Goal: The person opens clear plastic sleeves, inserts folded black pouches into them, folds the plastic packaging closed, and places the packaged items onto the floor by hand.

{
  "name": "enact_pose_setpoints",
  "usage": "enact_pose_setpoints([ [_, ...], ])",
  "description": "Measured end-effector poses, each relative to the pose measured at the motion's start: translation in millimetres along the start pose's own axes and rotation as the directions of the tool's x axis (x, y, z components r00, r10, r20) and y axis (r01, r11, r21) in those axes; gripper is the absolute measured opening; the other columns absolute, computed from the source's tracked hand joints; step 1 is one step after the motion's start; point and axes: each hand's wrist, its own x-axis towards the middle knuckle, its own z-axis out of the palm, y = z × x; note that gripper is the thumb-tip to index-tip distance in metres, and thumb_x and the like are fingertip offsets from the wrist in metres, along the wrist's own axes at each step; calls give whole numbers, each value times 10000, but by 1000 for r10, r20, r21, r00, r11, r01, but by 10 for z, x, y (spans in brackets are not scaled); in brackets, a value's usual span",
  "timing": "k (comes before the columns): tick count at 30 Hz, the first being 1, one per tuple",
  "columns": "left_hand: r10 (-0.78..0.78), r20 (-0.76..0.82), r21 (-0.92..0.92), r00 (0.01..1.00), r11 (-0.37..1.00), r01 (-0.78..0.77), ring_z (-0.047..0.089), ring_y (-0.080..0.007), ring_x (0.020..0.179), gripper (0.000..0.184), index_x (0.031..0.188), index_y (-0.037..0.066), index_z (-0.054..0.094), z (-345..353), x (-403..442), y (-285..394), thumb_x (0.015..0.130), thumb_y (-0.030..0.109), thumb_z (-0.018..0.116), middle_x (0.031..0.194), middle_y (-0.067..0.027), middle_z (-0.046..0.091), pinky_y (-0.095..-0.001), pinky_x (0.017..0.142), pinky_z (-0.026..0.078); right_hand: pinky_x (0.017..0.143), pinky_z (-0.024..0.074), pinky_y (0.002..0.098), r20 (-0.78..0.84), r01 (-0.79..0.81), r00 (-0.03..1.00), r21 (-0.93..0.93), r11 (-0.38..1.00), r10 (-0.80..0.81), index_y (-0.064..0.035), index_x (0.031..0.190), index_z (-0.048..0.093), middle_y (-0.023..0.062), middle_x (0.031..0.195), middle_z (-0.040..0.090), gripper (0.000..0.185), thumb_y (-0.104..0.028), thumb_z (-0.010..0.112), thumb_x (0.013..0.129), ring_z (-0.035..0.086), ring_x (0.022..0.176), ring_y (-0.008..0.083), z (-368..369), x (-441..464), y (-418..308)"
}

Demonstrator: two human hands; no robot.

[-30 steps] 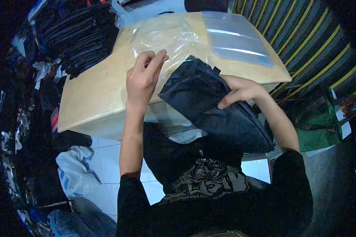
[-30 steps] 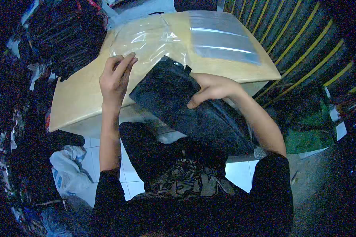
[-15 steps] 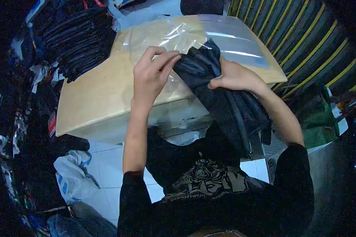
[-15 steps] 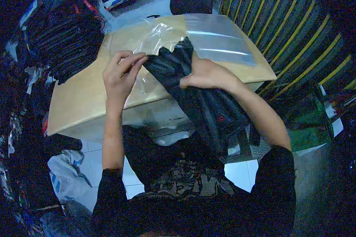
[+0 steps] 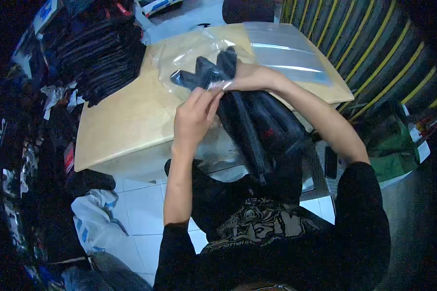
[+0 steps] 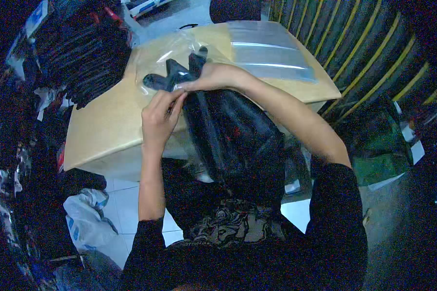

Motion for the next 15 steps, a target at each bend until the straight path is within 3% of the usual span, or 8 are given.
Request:
enact_pose_setpoints([
  [1,-25,-15,1,1000,1000,25,588,-260,584,93,877,59,639,-22,-30,-13,791,71,673,738,-78,560,-341,520,483,828,474,362,-18,98,995,131,987,-96,119,1013,590,260,991,618,878,-698,556,693,597,937,312,20,24,12],
  [3,-45,-23,14,999,999,46,584,-257,578,111,892,63,638,-88,-58,-40,788,74,677,724,-81,553,-343,509,475,904,433,319,11,215,968,479,851,-251,87,1200,504,161,1115,603,631,-445,597,873,536,1018,180,-41,-109,-8],
  [5,-37,40,50,999,998,35,581,-252,573,119,895,68,639,-192,-70,-14,785,85,682,714,-78,550,-346,500,469,900,430,307,99,2,991,642,767,-85,20,1206,541,117,1118,611,546,-410,608,876,547,1000,168,-50,-219,-59],
  [6,-45,97,146,994,989,31,580,-252,571,85,855,71,627,-257,-58,35,793,107,673,711,-76,550,-352,488,460,891,437,301,-42,154,988,462,873,-152,21,1188,555,105,1099,623,540,-405,624,863,557,972,161,24,-145,-44],
  [7,-21,124,157,992,988,1,581,-248,568,84,849,67,634,-291,-28,62,787,100,679,710,-80,559,-345,492,461,874,457,321,-79,182,983,491,852,-164,35,1168,557,169,1077,635,533,-364,662,830,587,985,217,51,-218,22],
  [9,20,187,169,982,984,-52,582,-242,561,81,837,59,646,-343,5,124,776,85,692,706,-87,579,-330,500,463,842,481,356,-130,-32,991,18,999,34,98,1164,511,263,1012,627,520,-274,652,831,600,1001,300,-4,-190,-16],
  [12,-20,386,259,922,962,-88,591,-280,592,91,891,92,621,-352,-63,152,813,134,641,723,-87,581,-381,505,466,821,488,397,-313,-181,942,-168,969,121,157,1182,438,339,1021,575,533,-224,604,848,596,975,368,56,-214,-154],
  [15,-78,402,280,912,959,-42,593,-290,606,146,969,106,604,-250,-254,-3,824,118,619,728,-95,587,-392,520,471,852,472,404,-486,-134,873,-322,937,-42,192,1207,369,371,1144,496,558,-204,565,866,567,1014,382,416,-63,205],
])
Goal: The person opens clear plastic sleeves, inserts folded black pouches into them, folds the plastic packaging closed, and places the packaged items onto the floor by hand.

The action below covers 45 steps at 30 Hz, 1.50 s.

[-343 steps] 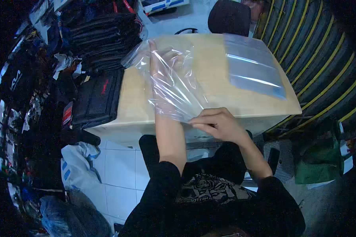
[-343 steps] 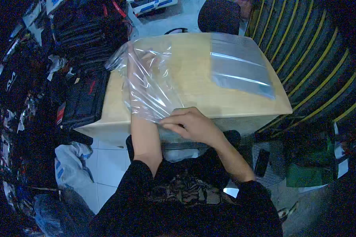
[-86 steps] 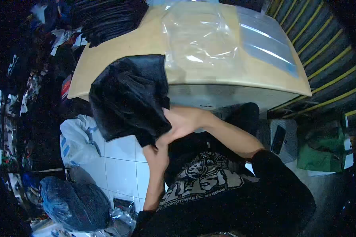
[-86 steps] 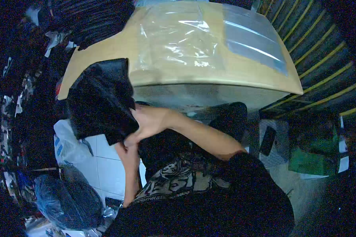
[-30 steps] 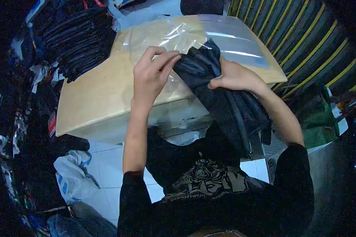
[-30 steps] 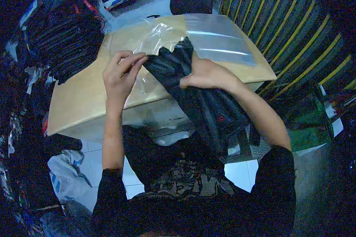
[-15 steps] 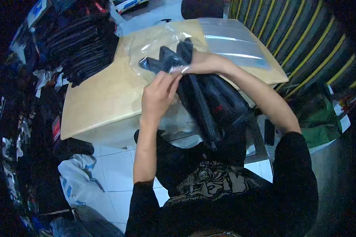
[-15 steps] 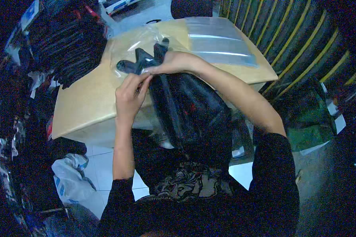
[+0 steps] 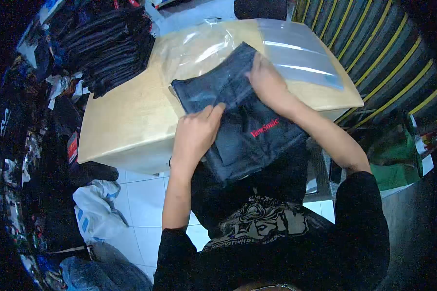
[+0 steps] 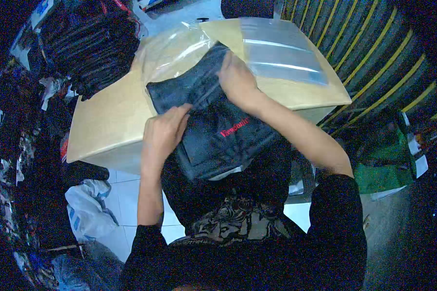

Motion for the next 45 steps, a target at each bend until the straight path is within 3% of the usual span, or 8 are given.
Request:
enact_pose_setpoints([
  [8,-124,-18,-117,992,986,121,590,-288,616,169,963,113,643,366,-209,-110,798,87,620,717,-84,562,-387,547,480,991,400,406,69,680,729,-196,707,-681,89,1243,445,275,1300,439,409,-97,497,882,404,1254,376,-250,-533,149],
  [14,-132,-60,-160,989,980,121,580,-283,610,169,953,105,676,456,-151,-108,790,79,638,723,-91,563,-375,555,471,855,491,331,-53,-78,993,368,926,104,-37,1185,546,143,1194,570,530,-278,722,747,544,1137,242,-868,-1531,369],
  [18,-81,-94,-127,992,990,68,565,-258,575,150,919,90,658,450,-132,-89,772,65,646,689,-75,535,-360,543,455,937,454,452,441,-345,831,886,-309,340,-33,1396,294,156,1341,436,696,-301,639,855,435,1235,252,-307,-2446,472],
  [23,68,-129,-117,989,990,-84,545,-213,544,201,937,89,664,432,-64,-79,743,121,706,616,-54,487,-334,503,435,678,595,344,483,-162,802,744,-648,353,-18,1337,351,120,1183,567,491,-172,548,914,638,942,204,-35,-2154,132],
  [34,304,-224,-101,926,938,-333,451,-153,473,313,1028,35,639,240,68,409,728,76,718,584,-16,401,-286,456,372,745,523,365,-80,-331,887,576,747,455,6,1264,420,224,1030,630,549,-145,670,799,655,865,348,-647,-1473,-105],
  [38,330,-212,-79,920,933,-352,443,-148,461,316,1027,20,636,252,54,437,725,65,718,584,-19,401,-289,444,370,806,502,376,-70,-308,870,697,648,488,23,1233,451,244,1003,631,547,-170,690,780,630,951,351,-492,-1280,12],
  [42,262,-225,-135,938,945,-297,474,-169,483,285,1009,11,629,268,-29,396,732,32,696,603,-33,431,-297,468,414,774,525,317,340,-141,842,888,-438,418,49,1143,525,119,1010,655,341,-96,627,852,646,893,192,-636,-1249,-217],
  [45,232,-212,-188,949,943,-273,531,-200,536,307,1027,9,612,233,-34,410,725,20,668,652,-55,459,-310,520,466,806,518,356,443,-148,816,781,-607,372,9,1165,520,103,1092,617,287,-54,554,887,612,983,207,-318,-1348,-249],
])
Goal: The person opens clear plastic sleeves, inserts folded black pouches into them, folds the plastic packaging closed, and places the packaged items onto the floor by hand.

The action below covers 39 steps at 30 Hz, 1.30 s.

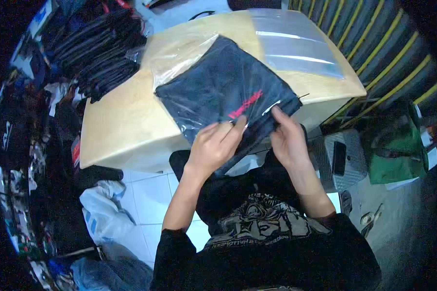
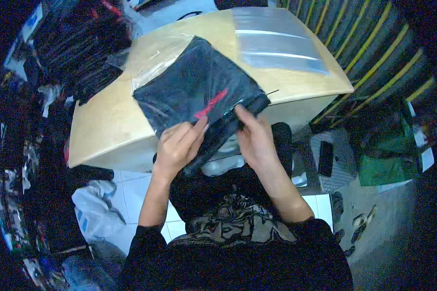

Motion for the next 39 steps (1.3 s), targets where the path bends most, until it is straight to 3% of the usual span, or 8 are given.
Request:
enact_pose_setpoints([
  [3,-10,8,-67,1000,998,11,542,-218,558,340,1063,7,613,-6,40,15,730,-2,682,650,-67,461,-334,513,457,787,518,398,101,-214,973,63,975,207,-23,1140,530,62,1074,618,274,-56,577,872,592,1004,199,40,-111,181],
  [15,8,165,196,986,980,-41,525,-144,546,411,1048,-25,597,-598,-17,284,645,53,617,659,-35,444,-284,514,453,581,541,297,-209,-81,973,72,994,94,-45,1038,566,69,978,623,184,-43,553,855,627,849,195,332,136,222],
  [20,95,211,167,973,977,-132,521,-115,559,304,966,22,619,-346,-90,427,678,114,580,660,-9,445,-250,543,427,566,520,318,-280,-246,937,-104,964,209,-47,1071,540,76,981,582,206,-121,573,881,590,789,169,387,369,382],
  [24,210,225,98,951,967,-237,502,-109,554,352,1002,17,627,-311,-131,617,667,120,586,655,5,434,-231,538,428,495,502,238,-145,-67,987,4,998,67,-16,1097,531,62,948,609,229,-133,565,903,602,733,170,389,591,620],
  [29,207,259,55,944,972,-228,494,-95,560,421,1037,1,635,-391,-226,745,632,110,595,636,14,406,-215,542,428,669,519,310,36,-39,999,142,989,34,-31,1165,504,72,1084,553,270,-156,528,926,569,894,177,222,899,848],
  [35,190,284,56,940,975,-214,443,-81,500,479,1011,-41,640,-499,-283,754,563,108,560,606,15,370,-210,468,370,522,552,231,-168,-184,958,263,947,233,-24,1103,535,90,892,625,228,-186,495,947,627,700,185,362,1009,842],
  [38,182,237,63,954,977,-202,434,-77,494,494,1022,-17,648,-412,-363,737,554,113,552,601,21,367,-216,466,361,660,545,262,95,347,934,-468,813,-345,-16,1133,519,98,931,608,284,-217,532,933,602,759,197,269,952,1006],
  [39,135,249,87,959,983,-161,436,-81,509,464,1040,20,657,-450,-333,722,586,91,585,605,25,373,-222,475,358,731,533,305,40,83,996,-181,980,-77,-6,1125,518,111,952,601,308,-230,561,918,594,815,218,320,992,934],
])
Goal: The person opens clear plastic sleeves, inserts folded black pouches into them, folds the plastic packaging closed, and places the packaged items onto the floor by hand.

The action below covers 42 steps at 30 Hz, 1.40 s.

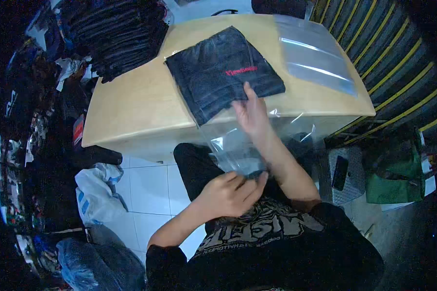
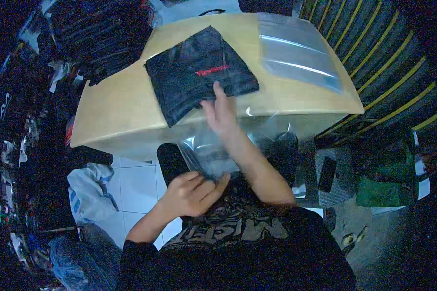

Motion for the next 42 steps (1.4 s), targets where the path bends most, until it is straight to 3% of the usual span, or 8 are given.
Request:
enact_pose_setpoints([
  [4,-250,-28,1,968,968,250,473,-131,625,417,1079,76,659,17,-15,-44,664,49,626,657,11,411,-266,572,384,826,524,356,373,-535,838,410,739,400,1,1165,479,130,1047,579,314,-220,512,945,609,868,224,-14,-58,-383],
  [12,-389,285,11,876,915,403,523,-162,893,401,1132,107,620,116,-509,92,736,87,565,973,-22,527,-271,741,422,952,469,315,384,-373,627,-616,694,678,-15,1347,393,146,1215,564,486,-133,564,907,564,1101,242,-825,-1152,-681],
  [14,-346,271,-105,898,917,384,582,-165,804,368,1081,99,638,89,-573,60,715,89,605,954,-35,562,-280,654,477,911,497,343,539,304,90,-816,492,838,-40,1356,396,161,1198,583,480,-113,557,910,596,1060,254,-791,-1157,-1196],
  [16,-303,190,-305,934,886,349,603,-159,719,372,1057,92,646,18,-605,10,686,90,630,916,-38,572,-287,586,499,889,507,353,471,223,-174,-837,501,865,-27,1345,412,165,1181,597,483,-115,575,899,610,1043,263,-634,-851,-1660],
  [20,-520,-159,-162,839,852,498,640,-287,850,211,987,44,634,-181,31,-739,779,48,597,976,-132,650,-376,738,521,933,456,319,632,427,702,-742,517,328,-13,1312,458,131,1281,536,461,-238,552,921,555,1124,206,-30,192,-1681],
  [26,-775,-178,320,607,538,780,326,-371,1306,525,1335,161,457,858,391,-2650,908,462,407,1422,-150,363,-493,1055,265,1081,200,566,549,536,832,-758,-371,81,-274,1408,336,114,1505,212,638,-620,363,873,173,1385,336,343,1935,-441],
  [40,-904,348,215,246,333,918,281,-336,1347,589,1384,186,401,779,603,-3098,893,511,389,1442,-157,338,-523,1058,248,1054,265,540,265,364,916,-866,-342,303,-249,1351,446,106,1469,304,594,-600,379,876,284,1348,317,549,1901,-619],
  [42,-851,-153,328,502,436,838,320,-316,1330,574,1369,150,419,1010,571,-3107,905,485,372,1420,-153,375,-505,1058,255,1049,238,585,380,406,914,-867,-289,143,-274,1334,467,109,1461,318,560,-589,378,879,278,1352,296,536,2129,-364],
])
